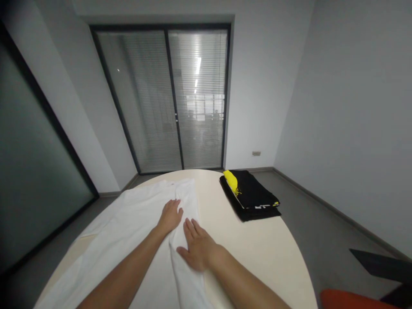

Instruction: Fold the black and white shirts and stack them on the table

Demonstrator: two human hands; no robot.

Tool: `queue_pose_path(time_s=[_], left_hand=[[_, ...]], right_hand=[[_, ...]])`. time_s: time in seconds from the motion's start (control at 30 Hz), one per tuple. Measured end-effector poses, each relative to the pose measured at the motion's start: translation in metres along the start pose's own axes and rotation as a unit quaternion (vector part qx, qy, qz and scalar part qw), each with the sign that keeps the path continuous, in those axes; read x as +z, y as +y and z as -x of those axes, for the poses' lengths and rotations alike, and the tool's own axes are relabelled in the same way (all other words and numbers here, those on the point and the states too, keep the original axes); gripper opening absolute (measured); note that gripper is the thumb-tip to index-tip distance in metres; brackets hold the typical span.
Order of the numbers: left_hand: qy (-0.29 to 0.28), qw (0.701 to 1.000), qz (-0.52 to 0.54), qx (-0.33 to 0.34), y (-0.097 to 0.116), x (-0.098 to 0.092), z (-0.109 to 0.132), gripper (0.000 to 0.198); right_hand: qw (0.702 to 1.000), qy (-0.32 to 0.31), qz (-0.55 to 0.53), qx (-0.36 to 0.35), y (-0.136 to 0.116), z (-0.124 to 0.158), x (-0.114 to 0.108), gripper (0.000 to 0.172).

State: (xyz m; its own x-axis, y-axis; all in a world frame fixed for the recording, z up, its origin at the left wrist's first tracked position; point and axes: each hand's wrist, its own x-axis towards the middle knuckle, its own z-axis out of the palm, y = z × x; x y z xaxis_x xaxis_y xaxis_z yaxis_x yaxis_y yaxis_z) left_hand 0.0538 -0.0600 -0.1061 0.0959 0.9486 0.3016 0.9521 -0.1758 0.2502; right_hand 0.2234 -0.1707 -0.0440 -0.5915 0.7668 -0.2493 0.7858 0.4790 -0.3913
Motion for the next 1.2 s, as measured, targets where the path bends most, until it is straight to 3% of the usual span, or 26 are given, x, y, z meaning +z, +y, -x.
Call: queue_pose_path(time_s=[0.47, 0.77, 0.97, 1.2], left_hand=[[0.029, 0.999, 0.03, 0.011, 0.049, 0.04, -0.065, 0.046], [0.036, 0.994, 0.101, 0.024, 0.052, 0.053, -0.095, 0.044], [0.037, 0.987, 0.151, 0.03, 0.046, 0.039, -0.08, 0.044], [-0.014, 0.975, 0.163, 0.153, 0.028, -0.002, -0.012, 0.041]], right_hand=[[0.999, 0.038, 0.022, 0.015, 0.083, -0.012, -0.027, 0.085], [0.994, 0.103, 0.04, -0.017, 0.113, -0.019, -0.027, 0.076], [0.992, 0.121, 0.041, -0.018, 0.117, -0.021, -0.021, 0.076], [0.991, 0.127, 0.041, -0.006, 0.117, -0.022, -0.018, 0.077]])
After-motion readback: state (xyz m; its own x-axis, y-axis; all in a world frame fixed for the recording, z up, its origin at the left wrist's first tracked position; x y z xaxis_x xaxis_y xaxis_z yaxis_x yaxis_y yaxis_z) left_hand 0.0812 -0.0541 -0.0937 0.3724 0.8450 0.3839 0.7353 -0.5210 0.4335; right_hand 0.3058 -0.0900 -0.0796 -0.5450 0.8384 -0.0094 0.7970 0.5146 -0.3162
